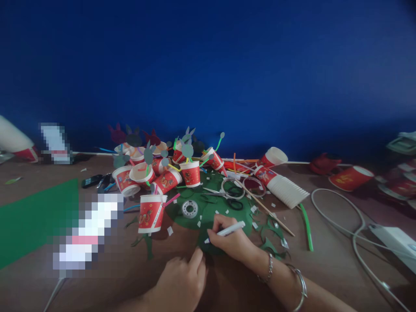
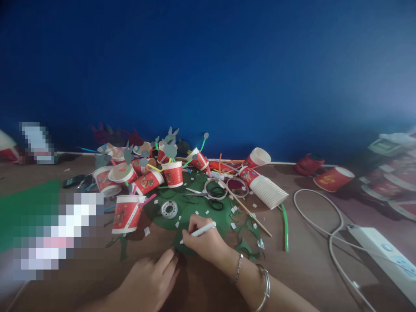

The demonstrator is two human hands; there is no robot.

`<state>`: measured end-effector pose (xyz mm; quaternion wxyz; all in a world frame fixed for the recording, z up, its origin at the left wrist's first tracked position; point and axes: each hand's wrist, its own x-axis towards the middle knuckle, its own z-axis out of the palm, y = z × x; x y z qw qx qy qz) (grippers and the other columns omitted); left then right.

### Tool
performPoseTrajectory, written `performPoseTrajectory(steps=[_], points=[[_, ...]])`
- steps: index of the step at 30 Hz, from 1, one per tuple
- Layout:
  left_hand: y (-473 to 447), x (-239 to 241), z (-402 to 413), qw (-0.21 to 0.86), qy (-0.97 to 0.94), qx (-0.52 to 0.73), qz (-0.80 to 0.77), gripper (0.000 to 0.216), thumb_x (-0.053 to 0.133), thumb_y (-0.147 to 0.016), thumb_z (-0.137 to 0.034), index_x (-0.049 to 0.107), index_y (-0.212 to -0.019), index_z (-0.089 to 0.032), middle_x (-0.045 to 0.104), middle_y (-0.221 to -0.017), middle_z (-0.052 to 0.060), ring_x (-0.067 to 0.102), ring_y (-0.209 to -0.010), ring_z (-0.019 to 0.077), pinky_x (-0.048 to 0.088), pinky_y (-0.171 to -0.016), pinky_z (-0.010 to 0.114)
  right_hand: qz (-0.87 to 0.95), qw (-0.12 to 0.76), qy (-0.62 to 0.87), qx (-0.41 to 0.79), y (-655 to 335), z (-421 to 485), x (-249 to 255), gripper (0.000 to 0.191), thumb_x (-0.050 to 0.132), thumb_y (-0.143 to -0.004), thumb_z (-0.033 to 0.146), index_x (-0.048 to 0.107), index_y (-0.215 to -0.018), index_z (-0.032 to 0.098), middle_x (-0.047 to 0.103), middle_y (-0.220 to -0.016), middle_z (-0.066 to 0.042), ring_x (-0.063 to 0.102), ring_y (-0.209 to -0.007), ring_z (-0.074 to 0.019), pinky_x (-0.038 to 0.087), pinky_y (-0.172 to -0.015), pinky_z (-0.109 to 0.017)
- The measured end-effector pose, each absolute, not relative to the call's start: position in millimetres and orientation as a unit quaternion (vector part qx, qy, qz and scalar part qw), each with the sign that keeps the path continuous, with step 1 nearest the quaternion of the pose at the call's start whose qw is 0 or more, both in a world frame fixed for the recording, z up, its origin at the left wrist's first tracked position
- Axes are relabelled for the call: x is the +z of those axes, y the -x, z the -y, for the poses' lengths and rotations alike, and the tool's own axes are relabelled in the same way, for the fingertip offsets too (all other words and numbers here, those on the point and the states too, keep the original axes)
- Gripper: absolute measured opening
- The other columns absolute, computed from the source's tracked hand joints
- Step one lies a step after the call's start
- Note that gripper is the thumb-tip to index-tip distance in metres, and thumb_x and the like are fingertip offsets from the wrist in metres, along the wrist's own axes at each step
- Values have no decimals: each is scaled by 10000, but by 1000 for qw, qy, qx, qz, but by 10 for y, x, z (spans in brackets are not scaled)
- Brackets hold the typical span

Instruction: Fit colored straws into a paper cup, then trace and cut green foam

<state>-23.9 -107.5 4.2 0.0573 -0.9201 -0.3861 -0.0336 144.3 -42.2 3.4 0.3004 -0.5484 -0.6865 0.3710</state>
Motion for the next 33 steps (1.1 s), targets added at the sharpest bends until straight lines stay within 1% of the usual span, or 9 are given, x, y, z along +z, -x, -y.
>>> performPoseTrajectory(steps=[5, 9, 15, 18, 25, 33], points=[[240, 33, 1072, 59, 920, -42, 385, 180, 521, -811, -148, 623, -957, -176, 652, -894, 48, 610, -490, 160, 484, -403, 265, 690, 303, 550, 360, -1448, 428, 24, 205, 518, -651, 203, 377, -502, 197, 405, -470, 54, 329, -456, -77, 228, -427, -195], [252, 43, 1075, 59, 920, -42, 385, 170, 544, -799, -153, 629, -946, -167, 651, -892, 49, 613, -503, 154, 484, -415, 252, 690, 302, 549, 362, -1451, 429, 29, 202, 505, -639, 190, 362, -497, 199, 389, -457, 58, 317, -452, -76, 220, -425, -193], [258, 70, 1066, 56, 929, 0, 365, 234, 510, -811, -136, 609, -1022, -157, 640, -948, 86, 631, -556, 165, 494, -441, 251, 665, 326, 556, 376, -1465, 418, 36, 193, 487, -632, 203, 350, -497, 209, 372, -454, 60, 315, -449, -81, 226, -419, -196], [259, 62, 1064, 50, 930, 6, 365, 236, 485, -819, -126, 609, -1017, -162, 634, -941, 81, 629, -554, 170, 499, -440, 264, 651, 331, 567, 381, -1477, 412, 39, 198, 482, -635, 221, 340, -497, 214, 356, -447, 62, 310, -446, -84, 232, -417, -201], [258, 49, 1075, 60, 927, 1, 370, 211, 489, -838, -154, 606, -1013, -154, 630, -919, 79, 622, -554, 153, 495, -457, 243, 674, 317, 554, 373, -1477, 415, 26, 203, 510, -667, 226, 386, -507, 200, 413, -474, 48, 336, -461, -84, 239, -428, -201], [252, 75, 1079, 55, 925, -3, 375, 198, 498, -829, -138, 606, -994, -152, 626, -895, 70, 626, -565, 150, 499, -470, 234, 679, 317, 561, 352, -1459, 418, 47, 214, 523, -657, 196, 377, -500, 198, 403, -464, 58, 328, -453, -77, 232, -422, -195]])
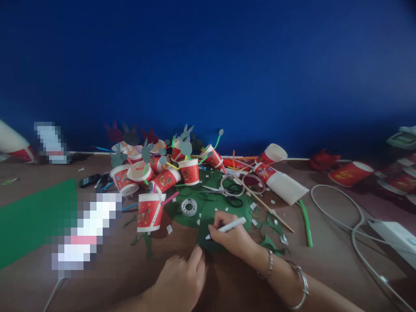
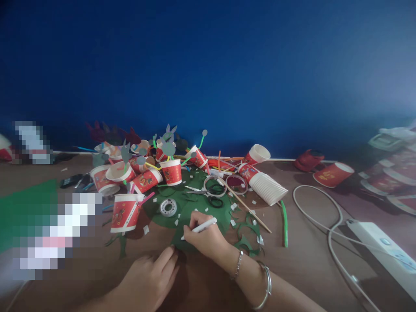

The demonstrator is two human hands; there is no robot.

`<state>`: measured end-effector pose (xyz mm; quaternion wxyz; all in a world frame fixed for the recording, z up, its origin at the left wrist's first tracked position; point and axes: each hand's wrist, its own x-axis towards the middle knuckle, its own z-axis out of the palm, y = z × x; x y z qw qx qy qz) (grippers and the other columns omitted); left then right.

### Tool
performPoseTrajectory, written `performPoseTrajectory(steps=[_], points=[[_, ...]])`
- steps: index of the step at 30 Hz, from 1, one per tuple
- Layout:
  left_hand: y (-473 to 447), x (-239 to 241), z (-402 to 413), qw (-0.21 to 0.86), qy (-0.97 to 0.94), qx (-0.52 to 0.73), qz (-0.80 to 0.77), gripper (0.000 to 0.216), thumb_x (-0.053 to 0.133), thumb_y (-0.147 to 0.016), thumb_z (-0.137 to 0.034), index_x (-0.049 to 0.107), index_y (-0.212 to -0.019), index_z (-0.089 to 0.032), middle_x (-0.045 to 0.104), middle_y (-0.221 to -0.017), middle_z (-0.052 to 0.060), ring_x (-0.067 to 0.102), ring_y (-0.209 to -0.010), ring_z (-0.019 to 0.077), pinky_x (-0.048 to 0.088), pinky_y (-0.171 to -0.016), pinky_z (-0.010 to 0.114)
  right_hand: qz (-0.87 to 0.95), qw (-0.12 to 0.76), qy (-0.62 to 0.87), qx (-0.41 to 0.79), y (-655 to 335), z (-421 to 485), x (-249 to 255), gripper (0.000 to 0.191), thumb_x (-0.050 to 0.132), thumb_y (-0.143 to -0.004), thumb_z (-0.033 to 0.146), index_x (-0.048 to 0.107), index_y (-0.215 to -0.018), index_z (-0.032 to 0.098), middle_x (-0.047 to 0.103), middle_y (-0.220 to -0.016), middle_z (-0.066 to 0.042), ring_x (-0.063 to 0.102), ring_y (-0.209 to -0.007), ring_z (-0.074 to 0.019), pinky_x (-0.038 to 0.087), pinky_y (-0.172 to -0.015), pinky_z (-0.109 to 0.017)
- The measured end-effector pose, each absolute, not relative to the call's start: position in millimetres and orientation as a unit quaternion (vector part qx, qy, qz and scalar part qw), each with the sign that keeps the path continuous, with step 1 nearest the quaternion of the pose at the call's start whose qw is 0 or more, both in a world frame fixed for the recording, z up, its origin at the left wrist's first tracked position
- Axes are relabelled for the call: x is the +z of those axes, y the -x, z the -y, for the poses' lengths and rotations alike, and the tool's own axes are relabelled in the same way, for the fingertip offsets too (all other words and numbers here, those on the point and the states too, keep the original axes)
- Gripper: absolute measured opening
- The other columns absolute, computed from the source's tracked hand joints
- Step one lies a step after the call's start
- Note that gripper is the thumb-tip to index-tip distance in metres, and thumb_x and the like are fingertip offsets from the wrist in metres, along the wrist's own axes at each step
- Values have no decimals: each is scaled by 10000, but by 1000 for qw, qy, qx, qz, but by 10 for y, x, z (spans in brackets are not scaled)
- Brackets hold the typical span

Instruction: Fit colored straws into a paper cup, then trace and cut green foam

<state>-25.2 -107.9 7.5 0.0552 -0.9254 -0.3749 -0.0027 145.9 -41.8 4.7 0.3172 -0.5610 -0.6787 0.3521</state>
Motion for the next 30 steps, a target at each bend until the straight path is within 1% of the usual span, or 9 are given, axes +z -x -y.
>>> performPoseTrajectory(steps=[8, 14, 18, 23, 30], points=[[259, 118, 1072, 50, 932, 20, 358, 248, 488, -825, -128, 604, -1043, -144, 629, -982, 101, 645, -599, 168, 522, -475, 255, 670, 333, 569, 341, -1456, 428, 22, 228, 526, -656, 183, 360, -499, 200, 369, -452, 66, 314, -455, -77, 219, -412, -190], [256, 128, 1068, 34, 930, 21, 365, 249, 469, -823, -107, 609, -1021, -161, 633, -954, 83, 643, -596, 185, 536, -464, 291, 674, 334, 565, 340, -1463, 424, 28, 218, 494, -646, 178, 337, -497, 205, 365, -464, 60, 318, -459, -81, 224, -424, -199], [254, 101, 1084, 54, 925, -2, 376, 221, 493, -812, -108, 615, -988, -163, 637, -912, 68, 629, -552, 169, 518, -444, 269, 679, 336, 561, 335, -1461, 419, 35, 216, 487, -631, 164, 326, -493, 206, 358, -460, 62, 311, -453, -78, 218, -421, -196], [260, 82, 1078, 68, 930, -12, 362, 203, 503, -815, -131, 610, -987, -142, 628, -927, 83, 627, -570, 148, 498, -466, 231, 677, 339, 559, 338, -1457, 423, 31, 227, 490, -620, 147, 316, -487, 206, 352, -448, 66, 306, -447, -77, 208, -411, -192], [262, 63, 1078, 72, 926, -17, 370, 211, 493, -824, -137, 605, -1003, -146, 626, -933, 84, 622, -550, 144, 484, -455, 229, 682, 322, 558, 345, -1461, 432, 47, 218, 500, -628, 157, 342, -485, 202, 374, -451, 63, 317, -448, -76, 216, -416, -193]])
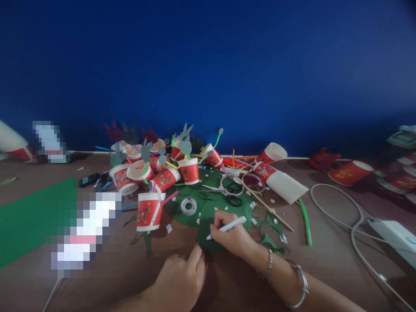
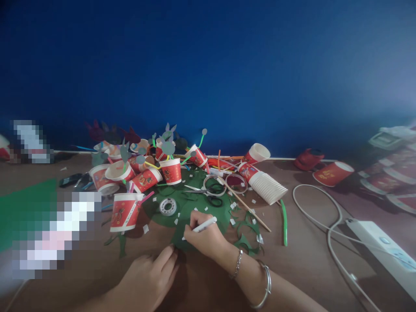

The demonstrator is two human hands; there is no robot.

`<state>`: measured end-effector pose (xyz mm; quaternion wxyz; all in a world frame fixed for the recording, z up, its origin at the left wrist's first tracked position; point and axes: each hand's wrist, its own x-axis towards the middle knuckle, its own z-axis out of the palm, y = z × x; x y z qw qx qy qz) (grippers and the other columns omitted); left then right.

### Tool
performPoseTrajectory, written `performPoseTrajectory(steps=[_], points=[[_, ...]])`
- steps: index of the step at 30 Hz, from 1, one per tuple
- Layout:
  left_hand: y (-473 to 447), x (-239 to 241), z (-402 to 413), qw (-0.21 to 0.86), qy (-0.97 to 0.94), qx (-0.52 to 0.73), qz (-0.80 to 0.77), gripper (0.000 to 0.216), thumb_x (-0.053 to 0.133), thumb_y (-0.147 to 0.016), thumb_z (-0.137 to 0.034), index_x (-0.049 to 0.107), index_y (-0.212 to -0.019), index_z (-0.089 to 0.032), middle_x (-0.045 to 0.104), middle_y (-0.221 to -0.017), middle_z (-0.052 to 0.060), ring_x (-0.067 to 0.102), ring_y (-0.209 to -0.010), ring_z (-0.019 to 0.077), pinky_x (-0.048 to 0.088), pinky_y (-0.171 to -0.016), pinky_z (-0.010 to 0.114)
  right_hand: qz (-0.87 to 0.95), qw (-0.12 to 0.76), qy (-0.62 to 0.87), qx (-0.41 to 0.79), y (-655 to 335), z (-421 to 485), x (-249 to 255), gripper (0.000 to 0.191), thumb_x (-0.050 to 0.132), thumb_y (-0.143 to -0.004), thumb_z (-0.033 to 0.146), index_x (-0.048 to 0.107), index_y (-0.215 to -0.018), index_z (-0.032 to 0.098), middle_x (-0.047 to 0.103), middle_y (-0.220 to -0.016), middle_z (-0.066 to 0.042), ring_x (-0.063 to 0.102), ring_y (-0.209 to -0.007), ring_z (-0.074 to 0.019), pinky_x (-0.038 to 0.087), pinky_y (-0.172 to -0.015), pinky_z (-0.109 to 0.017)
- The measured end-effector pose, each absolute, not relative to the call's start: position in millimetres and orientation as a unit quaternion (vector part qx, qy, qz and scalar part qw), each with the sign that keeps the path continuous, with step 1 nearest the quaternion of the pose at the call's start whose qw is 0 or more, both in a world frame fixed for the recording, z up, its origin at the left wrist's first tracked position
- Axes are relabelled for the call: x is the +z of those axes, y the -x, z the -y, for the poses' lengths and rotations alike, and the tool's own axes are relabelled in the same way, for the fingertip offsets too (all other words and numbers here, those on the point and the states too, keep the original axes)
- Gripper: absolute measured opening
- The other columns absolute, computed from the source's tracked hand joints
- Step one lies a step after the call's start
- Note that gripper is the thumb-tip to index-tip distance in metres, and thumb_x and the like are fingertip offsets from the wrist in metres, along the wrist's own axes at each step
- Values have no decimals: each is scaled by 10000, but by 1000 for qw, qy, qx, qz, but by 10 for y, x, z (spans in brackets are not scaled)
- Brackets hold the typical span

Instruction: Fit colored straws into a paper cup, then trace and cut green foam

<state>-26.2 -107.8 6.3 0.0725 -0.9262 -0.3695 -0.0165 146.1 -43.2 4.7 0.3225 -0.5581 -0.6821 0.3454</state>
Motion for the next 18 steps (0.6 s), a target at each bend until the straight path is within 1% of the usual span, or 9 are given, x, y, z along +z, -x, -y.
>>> performPoseTrajectory(steps=[5, 9, 15, 18], points=[[260, 62, 1085, 64, 925, -18, 374, 205, 510, -821, -143, 613, -998, -151, 638, -918, 78, 625, -555, 140, 485, -468, 223, 688, 316, 551, 351, -1462, 440, 44, 218, 511, -636, 170, 351, -490, 201, 382, -452, 64, 321, -447, -75, 218, -417, -191], [262, 69, 1081, 71, 926, -20, 370, 226, 474, -835, -132, 620, -1005, -155, 632, -926, 82, 610, -518, 145, 476, -435, 243, 693, 310, 546, 355, -1469, 435, 46, 213, 515, -640, 166, 360, -496, 199, 389, -456, 64, 325, -450, -75, 223, -420, -189], [264, 88, 1082, 65, 930, 1, 361, 239, 455, -853, -139, 603, -1040, -136, 616, -945, 99, 624, -576, 149, 480, -466, 233, 660, 341, 568, 354, -1461, 418, 51, 235, 507, -639, 175, 332, -486, 206, 334, -441, 73, 298, -439, -76, 222, -409, -192], [264, 90, 1087, 60, 929, 5, 366, 229, 473, -840, -129, 610, -1022, -146, 626, -943, 88, 626, -572, 149, 490, -466, 237, 665, 345, 570, 339, -1453, 422, 39, 238, 509, -635, 179, 326, -485, 205, 346, -450, 67, 309, -455, -80, 224, -419, -194]])
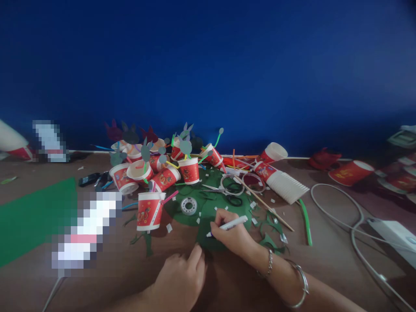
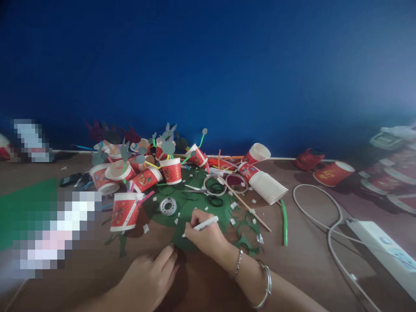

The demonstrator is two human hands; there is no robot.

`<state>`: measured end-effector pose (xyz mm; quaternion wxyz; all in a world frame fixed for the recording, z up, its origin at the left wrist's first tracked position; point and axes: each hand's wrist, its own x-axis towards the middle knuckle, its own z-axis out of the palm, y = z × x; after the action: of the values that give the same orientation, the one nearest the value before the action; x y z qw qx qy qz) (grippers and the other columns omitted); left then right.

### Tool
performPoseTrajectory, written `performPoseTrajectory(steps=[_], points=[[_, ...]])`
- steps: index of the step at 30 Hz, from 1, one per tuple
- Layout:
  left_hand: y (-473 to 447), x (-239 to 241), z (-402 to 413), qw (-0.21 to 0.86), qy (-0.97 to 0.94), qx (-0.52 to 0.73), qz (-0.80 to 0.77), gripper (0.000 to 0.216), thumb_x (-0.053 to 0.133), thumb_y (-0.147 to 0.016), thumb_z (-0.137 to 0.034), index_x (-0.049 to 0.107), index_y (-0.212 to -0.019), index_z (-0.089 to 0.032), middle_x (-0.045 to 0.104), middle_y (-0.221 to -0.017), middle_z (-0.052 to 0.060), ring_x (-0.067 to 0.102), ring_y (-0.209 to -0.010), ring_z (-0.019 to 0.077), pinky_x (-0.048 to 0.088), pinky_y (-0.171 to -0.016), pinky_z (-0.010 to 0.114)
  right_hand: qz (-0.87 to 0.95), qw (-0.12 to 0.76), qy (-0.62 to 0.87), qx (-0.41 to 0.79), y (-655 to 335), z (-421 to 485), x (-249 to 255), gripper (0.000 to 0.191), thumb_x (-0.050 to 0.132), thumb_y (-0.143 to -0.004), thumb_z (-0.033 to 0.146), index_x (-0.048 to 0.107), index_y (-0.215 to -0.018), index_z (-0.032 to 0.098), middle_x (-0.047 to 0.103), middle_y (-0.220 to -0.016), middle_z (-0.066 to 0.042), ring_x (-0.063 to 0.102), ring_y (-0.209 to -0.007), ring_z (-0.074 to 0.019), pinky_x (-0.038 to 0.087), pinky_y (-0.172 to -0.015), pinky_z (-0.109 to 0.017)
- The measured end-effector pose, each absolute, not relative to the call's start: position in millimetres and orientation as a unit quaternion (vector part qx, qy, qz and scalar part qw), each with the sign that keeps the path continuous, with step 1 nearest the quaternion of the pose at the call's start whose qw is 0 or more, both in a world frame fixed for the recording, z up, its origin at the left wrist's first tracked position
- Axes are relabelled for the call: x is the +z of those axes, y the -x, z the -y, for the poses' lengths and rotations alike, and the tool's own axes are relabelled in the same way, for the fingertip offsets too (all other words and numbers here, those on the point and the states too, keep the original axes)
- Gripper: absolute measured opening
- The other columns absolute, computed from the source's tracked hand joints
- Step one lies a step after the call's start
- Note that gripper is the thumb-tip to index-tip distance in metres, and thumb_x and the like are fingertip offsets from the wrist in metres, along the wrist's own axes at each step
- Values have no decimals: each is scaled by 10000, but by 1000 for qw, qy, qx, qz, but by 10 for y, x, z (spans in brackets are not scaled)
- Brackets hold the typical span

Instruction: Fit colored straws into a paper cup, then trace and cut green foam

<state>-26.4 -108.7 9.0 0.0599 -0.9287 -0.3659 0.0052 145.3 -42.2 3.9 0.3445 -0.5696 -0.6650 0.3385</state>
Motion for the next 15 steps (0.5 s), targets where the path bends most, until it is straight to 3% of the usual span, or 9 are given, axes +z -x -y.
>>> performPoseTrajectory(steps=[15], points=[[257, 135, 1074, 47, 932, 18, 359, 233, 495, -831, -132, 613, -1028, -163, 634, -942, 78, 629, -577, 169, 511, -451, 272, 667, 326, 559, 368, -1460, 431, 52, 216, 507, -653, 213, 356, -498, 207, 378, -454, 58, 322, -447, -83, 232, -416, -197]])
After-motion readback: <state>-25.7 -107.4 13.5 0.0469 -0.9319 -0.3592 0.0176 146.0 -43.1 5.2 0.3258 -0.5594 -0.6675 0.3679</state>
